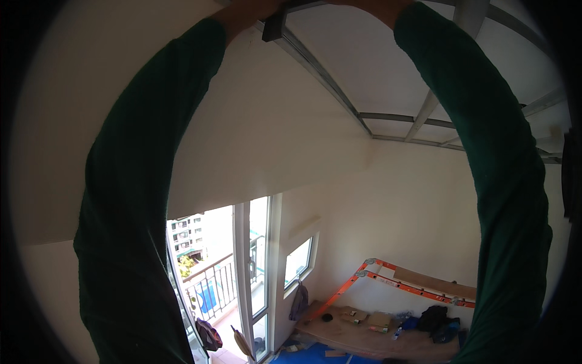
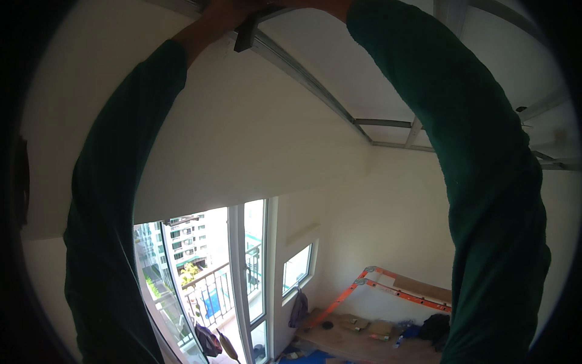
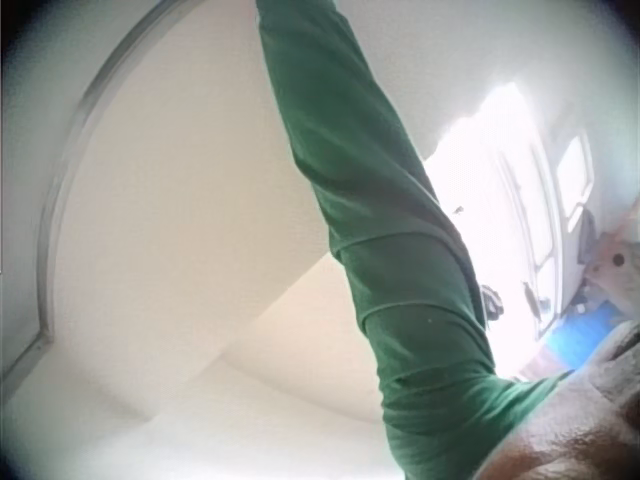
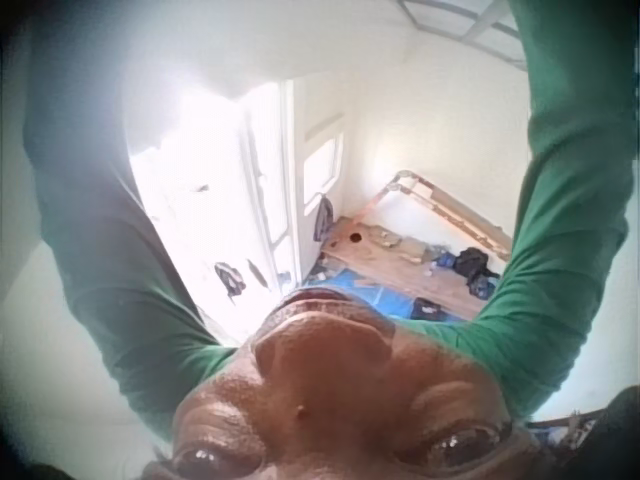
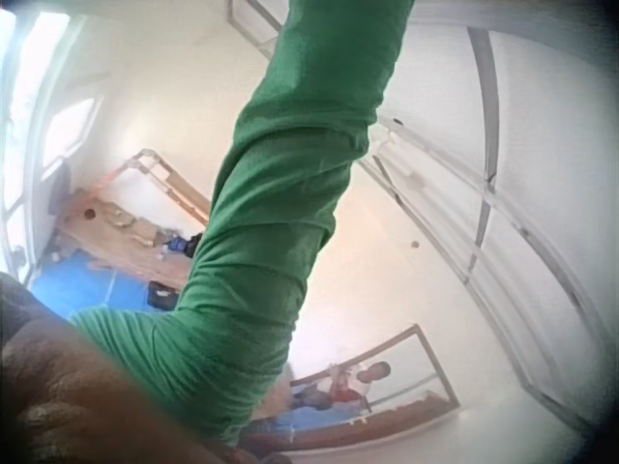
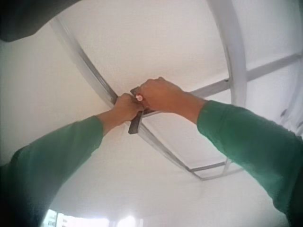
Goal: The person prepares a drill with a bit, measures and marks a metal ceiling frame with a square and pencil, then uses the drill to fasten the frame to the ceiling. The person handles metal profiles, a drill, a square, and a pencil.
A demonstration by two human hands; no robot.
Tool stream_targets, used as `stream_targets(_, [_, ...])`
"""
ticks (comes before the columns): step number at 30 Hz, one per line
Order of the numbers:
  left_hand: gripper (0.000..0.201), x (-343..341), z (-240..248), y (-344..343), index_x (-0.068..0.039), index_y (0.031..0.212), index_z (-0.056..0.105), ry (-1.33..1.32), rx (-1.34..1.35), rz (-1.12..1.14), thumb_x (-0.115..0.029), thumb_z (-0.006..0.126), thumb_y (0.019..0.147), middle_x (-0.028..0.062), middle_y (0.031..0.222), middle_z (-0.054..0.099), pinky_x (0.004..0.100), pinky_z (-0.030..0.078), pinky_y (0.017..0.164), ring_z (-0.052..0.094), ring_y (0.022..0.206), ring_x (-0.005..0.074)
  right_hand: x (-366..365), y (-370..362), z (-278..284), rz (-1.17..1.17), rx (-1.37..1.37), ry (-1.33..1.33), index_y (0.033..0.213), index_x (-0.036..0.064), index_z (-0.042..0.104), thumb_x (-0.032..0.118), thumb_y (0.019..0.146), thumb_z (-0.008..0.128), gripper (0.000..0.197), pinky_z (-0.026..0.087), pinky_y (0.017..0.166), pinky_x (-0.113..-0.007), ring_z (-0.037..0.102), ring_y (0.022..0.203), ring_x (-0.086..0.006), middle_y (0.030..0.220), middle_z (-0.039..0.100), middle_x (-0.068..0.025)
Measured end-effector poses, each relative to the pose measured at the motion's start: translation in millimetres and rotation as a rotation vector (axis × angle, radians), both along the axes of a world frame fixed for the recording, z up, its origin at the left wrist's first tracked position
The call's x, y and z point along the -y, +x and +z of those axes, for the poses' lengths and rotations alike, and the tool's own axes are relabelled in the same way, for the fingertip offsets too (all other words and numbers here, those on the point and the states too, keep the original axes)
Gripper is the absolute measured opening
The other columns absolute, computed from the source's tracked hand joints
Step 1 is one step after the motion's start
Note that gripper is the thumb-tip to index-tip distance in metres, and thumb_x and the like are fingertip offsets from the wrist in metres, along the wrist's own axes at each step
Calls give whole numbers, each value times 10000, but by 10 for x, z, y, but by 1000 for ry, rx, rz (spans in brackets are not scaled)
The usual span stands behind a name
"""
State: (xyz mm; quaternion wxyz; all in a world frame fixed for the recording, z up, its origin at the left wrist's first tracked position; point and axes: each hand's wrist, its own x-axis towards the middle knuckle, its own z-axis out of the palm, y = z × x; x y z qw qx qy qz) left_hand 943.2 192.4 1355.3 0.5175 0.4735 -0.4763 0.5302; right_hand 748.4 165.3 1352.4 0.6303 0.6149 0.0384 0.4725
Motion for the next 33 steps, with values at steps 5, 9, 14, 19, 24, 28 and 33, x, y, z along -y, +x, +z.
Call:
stream_targets(5, [340,303,-218,-180,41,932,753,78,-184,-282,-296,797,950,128,825,735,363,538,662,703,746,226,120,-408,-634,361,-24,37,985,-8,713,168,1013,599,212,585,730,-478,744,806,-364,867,750,-209])
stream_targets(9, [403,59,73,144,-6,1086,787,137,-24,-240,-383,778,943,128,987,758,371,562,811,723,919,238,164,-936,-1141,703,-132,245,1022,17,722,238,1068,583,265,554,654,-397,705,719,-251,875,735,-134])
stream_targets(14, [402,274,97,257,-72,1275,783,185,65,-290,-342,749,979,94,1199,743,356,553,947,698,1075,229,1001,-1409,-1813,390,218,46,1335,96,666,168,1068,639,278,647,894,-362,768,1056,-206,1164,770,-65])
stream_targets(19, [348,-53,89,351,-76,1324,760,278,54,-394,-250,679,1034,91,1285,713,354,512,1030,682,1126,241,1223,-1545,-3149,1192,-79,708,1204,15,725,158,1015,683,241,657,813,-377,765,927,-228,1057,733,-120])
stream_targets(24, [351,138,-90,84,-81,1334,752,302,-8,-383,-253,676,1038,86,1316,702,370,509,1054,680,1158,250,1470,-1532,-4557,1387,29,1372,1085,1,779,-1,861,727,229,624,723,-340,767,796,-227,938,764,-166])
stream_targets(28, [366,84,-27,165,-88,1360,732,349,30,-340,-271,661,1051,96,1328,696,372,541,1049,697,1150,255,1736,-1247,-5517,1423,162,2065,1084,-14,744,140,986,704,186,608,739,-312,739,788,-182,874,746,-116])
stream_targets(33, [429,-62,-21,109,-33,1419,666,379,-27,-237,-274,645,1065,118,1341,683,384,568,1033,708,1138,249,1985,-972,-5797,1589,62,2206,1111,-12,731,172,1014,695,212,586,718,-295,731,799,-172,869,744,-112])
